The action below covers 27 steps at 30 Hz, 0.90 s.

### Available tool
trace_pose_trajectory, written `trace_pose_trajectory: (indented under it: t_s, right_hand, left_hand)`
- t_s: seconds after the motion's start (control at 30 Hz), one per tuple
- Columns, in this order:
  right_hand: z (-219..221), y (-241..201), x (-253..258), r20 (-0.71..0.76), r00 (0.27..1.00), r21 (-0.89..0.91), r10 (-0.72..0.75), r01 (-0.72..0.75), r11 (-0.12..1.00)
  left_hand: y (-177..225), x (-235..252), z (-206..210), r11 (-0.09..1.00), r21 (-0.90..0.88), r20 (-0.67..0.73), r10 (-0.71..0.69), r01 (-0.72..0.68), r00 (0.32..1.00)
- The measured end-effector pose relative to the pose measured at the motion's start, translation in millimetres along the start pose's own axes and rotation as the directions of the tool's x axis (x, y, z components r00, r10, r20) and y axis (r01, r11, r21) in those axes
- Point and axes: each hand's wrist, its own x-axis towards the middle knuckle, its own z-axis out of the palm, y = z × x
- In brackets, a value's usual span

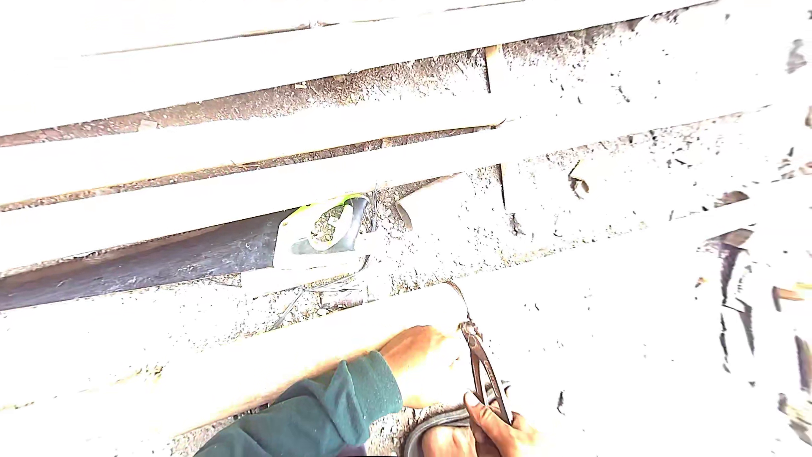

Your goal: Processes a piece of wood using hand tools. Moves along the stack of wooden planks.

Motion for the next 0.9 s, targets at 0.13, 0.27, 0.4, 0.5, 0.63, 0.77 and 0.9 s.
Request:
trace_pose_trajectory:
  t_s: [0.13,0.27,0.4,0.5,0.63,0.77,0.9]
  right_hand:
    - [7,17,17,-0.166,0.984,-0.115,-0.056,0.037,0.993]
    - [-1,20,17,0.031,0.998,0.094,-0.049,0.046,0.995]
    - [-14,20,13,0.326,0.938,0.304,-0.116,0.012,0.953]
    - [7,26,10,0.132,0.965,0.211,-0.225,0.194,0.958]
    - [9,29,2,0.164,0.956,0.307,-0.241,0.183,0.934]
    - [5,34,6,0.189,0.943,0.425,-0.272,0.171,0.889]
    - [13,27,0,0.077,0.975,0.346,-0.211,0.172,0.922]
  left_hand:
    - [0,1,2,1.0,0.003,0.02,-0.013,0.013,1.0]
    - [-3,1,3,1.0,-0.016,0.01,-0.006,0.006,1.0]
    - [-4,1,-5,0.998,-0.055,-0.016,0.029,-0.03,0.999]
    - [-2,-1,-8,0.999,-0.046,-0.004,0.011,-0.011,1.0]
    - [-2,0,-8,0.997,-0.076,-0.015,0.007,-0.009,1.0]
    - [-2,0,-6,0.997,-0.074,-0.016,0.001,-0.002,1.0]
    - [1,0,-7,0.998,-0.056,0.009,-0.014,0.015,1.0]
